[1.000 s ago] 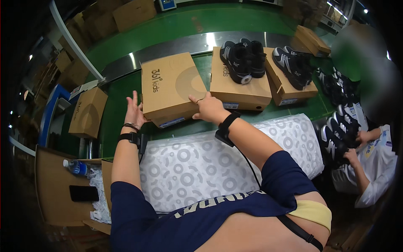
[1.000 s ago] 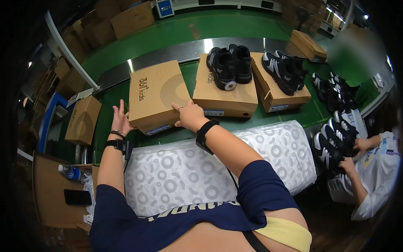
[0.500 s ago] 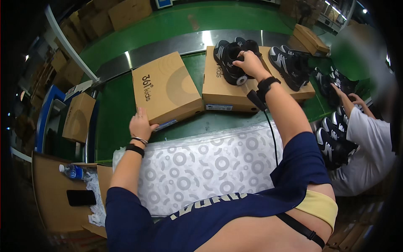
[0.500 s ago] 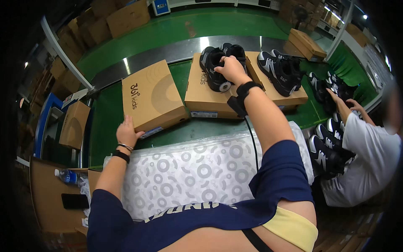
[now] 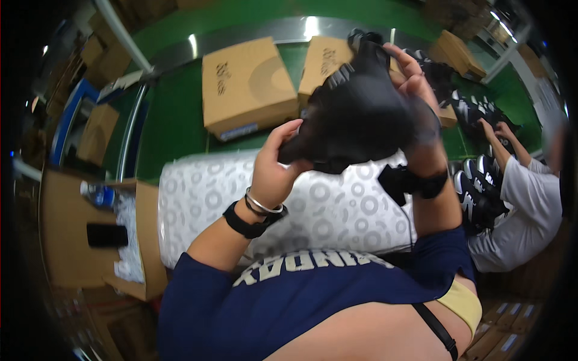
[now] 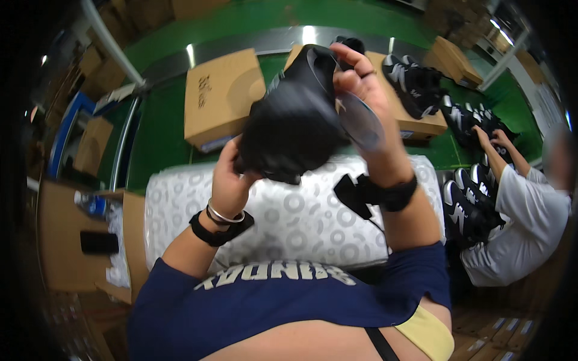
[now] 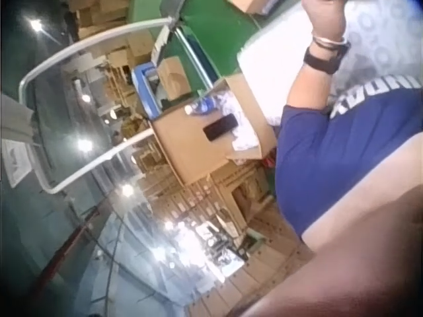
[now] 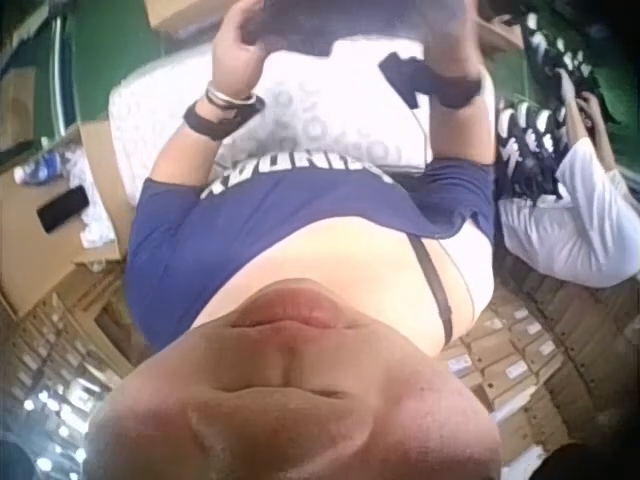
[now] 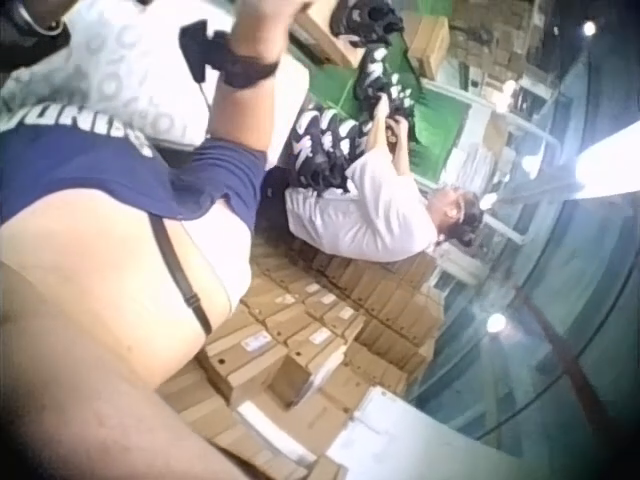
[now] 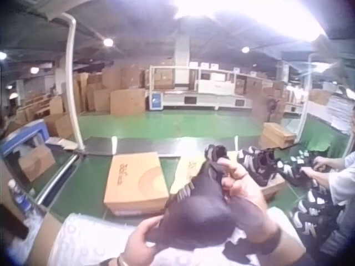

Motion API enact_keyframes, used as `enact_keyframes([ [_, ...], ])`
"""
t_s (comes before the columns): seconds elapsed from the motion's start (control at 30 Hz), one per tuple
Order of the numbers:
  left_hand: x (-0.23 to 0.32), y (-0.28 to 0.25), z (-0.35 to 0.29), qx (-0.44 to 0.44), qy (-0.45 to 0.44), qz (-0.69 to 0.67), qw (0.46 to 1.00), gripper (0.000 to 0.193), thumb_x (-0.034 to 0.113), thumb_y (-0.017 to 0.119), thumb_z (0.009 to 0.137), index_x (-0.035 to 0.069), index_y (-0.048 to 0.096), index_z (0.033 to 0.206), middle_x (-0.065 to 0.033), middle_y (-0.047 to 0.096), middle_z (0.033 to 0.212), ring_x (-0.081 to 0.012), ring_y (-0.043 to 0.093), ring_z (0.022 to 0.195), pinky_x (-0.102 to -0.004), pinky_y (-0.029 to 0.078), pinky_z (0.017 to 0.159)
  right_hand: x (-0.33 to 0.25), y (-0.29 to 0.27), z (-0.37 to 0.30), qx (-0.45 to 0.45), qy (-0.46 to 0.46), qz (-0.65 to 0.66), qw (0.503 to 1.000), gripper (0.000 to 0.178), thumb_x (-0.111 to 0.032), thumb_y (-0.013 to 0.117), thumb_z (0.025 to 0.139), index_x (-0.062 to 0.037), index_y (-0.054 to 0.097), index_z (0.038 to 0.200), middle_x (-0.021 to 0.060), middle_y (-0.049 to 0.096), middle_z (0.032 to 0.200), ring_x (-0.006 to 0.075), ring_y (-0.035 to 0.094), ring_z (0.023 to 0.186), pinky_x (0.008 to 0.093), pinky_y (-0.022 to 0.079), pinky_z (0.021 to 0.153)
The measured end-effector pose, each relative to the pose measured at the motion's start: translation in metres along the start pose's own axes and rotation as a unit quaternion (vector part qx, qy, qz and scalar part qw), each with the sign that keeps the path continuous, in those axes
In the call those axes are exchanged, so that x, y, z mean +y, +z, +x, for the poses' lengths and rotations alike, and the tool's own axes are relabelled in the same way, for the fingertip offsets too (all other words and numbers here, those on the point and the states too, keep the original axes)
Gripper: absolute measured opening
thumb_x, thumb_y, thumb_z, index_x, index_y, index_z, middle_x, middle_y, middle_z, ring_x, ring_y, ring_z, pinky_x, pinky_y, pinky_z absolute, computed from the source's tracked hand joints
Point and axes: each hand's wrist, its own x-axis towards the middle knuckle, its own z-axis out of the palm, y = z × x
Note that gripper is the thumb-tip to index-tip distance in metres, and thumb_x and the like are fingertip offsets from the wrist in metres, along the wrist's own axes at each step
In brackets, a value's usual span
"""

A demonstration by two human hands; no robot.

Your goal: The person packs shoes into boxes by hand, wrapping each shoe in tissue paper before placing it into a box and closing the lid. They then set the completed box aside on a conveyor belt and repeat the process with another shoe and box.

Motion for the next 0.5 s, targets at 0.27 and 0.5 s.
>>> enact_keyframes([
  [0.27, -0.036, -0.144, -0.133, 0.253, -0.274, 0.647, 0.665, 0.062, 0.044, 0.057, 0.076, -0.001, 0.045, 0.117, -0.0243, 0.047, 0.116, -0.0389, 0.043, 0.109, -0.0461, 0.031, 0.093, 0.177, -0.013, -0.065, 0.111, 0.187, -0.265, 0.939, 0.035, -0.011, 0.063, 0.075, 0.0063, 0.052, 0.103, -0.0028, 0.053, 0.059, 0.0035, 0.043, 0.053, 0.0178, 0.034, 0.049],
  [0.5, -0.061, -0.161, -0.188, 0.248, -0.361, 0.694, 0.571, 0.078, 0.049, 0.052, 0.076, -0.001, 0.028, 0.131, -0.0254, 0.025, 0.135, -0.0385, 0.018, 0.127, -0.0477, 0.012, 0.103, 0.194, -0.006, -0.088, 0.168, 0.144, -0.308, 0.925, 0.033, -0.013, 0.064, 0.075, 0.0056, 0.055, 0.101, -0.0044, 0.046, 0.056, 0.0028, 0.038, 0.051, 0.0183, 0.032, 0.047],
])
